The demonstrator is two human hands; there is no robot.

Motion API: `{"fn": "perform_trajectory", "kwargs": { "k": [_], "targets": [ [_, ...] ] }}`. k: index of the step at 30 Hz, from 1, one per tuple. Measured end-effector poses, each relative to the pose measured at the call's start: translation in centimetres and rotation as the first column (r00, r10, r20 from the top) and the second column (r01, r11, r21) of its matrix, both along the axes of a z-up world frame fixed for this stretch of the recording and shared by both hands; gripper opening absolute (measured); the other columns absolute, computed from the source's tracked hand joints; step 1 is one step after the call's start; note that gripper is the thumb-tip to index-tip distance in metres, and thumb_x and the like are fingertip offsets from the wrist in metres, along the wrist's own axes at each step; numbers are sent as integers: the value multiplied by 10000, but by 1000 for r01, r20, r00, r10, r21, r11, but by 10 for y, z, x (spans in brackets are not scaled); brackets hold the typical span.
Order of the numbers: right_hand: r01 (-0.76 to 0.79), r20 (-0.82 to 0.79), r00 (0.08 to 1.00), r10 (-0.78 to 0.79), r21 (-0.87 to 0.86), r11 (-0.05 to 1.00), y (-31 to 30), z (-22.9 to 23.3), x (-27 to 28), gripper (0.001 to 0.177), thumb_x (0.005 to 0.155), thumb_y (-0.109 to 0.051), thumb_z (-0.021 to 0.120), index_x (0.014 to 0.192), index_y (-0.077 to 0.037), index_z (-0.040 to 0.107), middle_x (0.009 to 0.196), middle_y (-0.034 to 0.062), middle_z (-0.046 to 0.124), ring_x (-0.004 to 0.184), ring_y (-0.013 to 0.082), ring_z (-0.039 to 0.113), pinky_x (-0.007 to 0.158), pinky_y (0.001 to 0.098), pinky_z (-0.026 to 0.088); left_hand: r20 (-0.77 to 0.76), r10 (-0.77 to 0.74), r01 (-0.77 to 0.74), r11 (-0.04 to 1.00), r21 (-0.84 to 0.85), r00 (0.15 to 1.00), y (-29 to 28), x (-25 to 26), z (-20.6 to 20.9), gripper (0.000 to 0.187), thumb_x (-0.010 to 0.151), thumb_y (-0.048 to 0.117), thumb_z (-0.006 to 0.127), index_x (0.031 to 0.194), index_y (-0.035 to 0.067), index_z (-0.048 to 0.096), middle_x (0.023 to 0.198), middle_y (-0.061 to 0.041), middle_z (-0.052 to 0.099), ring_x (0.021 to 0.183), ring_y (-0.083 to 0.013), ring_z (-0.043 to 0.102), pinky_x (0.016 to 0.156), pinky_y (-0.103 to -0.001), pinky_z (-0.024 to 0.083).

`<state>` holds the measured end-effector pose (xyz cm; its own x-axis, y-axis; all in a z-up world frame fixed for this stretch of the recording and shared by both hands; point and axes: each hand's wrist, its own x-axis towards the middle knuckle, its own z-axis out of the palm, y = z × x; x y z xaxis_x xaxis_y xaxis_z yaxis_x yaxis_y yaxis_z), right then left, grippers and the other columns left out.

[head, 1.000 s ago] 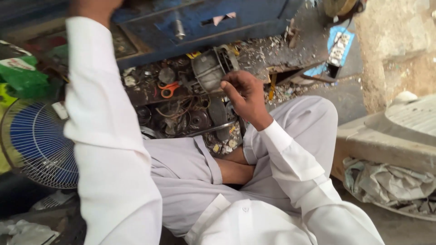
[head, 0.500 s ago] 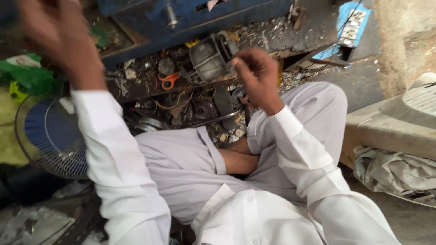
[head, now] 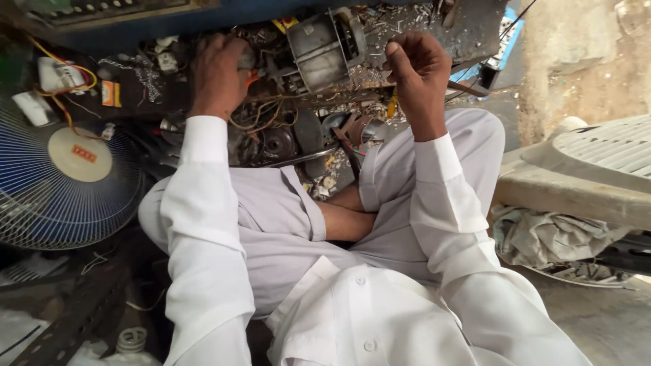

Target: Dismantling and inspecting the internal components of a small electric motor housing.

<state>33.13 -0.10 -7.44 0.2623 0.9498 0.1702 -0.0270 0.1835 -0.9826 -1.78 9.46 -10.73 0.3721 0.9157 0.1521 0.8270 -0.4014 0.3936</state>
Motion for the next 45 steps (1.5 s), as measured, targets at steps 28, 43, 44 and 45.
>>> {"fn": "perform_trajectory", "kwargs": {
  "k": [28, 43, 44, 45],
  "targets": [
    [2, -210, 977, -44, -197, 980, 23, -69, -16, 401, 1057, -117, 782, 1388, -32, 572, 1280, 121, 720, 1059, 177, 721, 764, 312, 611, -20, -200, 184, 851, 493, 980, -57, 91, 54, 602, 1098, 171, 669, 1597, 114, 337, 1279, -112, 627, 1163, -318, 572, 976, -479, 452],
    [-16, -23, 1000, 10, -281, 960, 24, -28, -29, 645, 920, -292, 783, 1493, -91, 565, 1337, 139, 704, 1076, 232, 712, 886, 361, 598, 95, -65, 46, 979, 197, 993, -62, 79, 60, 458, 1078, 200, 682, 1470, 48, 500, 1101, -224, 687, 910, -404, 699, 765, -509, 553],
    [-15, -20, 1000, 10, -274, 962, 27, -20, -27, 645, 920, -292, 783, 1493, -91, 565, 1337, 139, 704, 1076, 232, 712, 886, 361, 598, 97, -66, 45, 978, 204, 993, -59, 84, 63, 458, 1078, 200, 682, 1470, 48, 500, 1101, -224, 687, 910, -404, 699, 765, -509, 553],
    [-24, -37, 999, 14, -301, 953, 24, -14, -29, 638, 911, -284, 781, 1483, -91, 572, 1305, 137, 717, 1049, 223, 720, 865, 359, 603, 94, -81, 58, 974, 218, 992, -62, 85, 66, 477, 1064, 197, 678, 1473, 48, 481, 1121, -227, 686, 913, -410, 704, 758, -514, 557]
  ]
}}
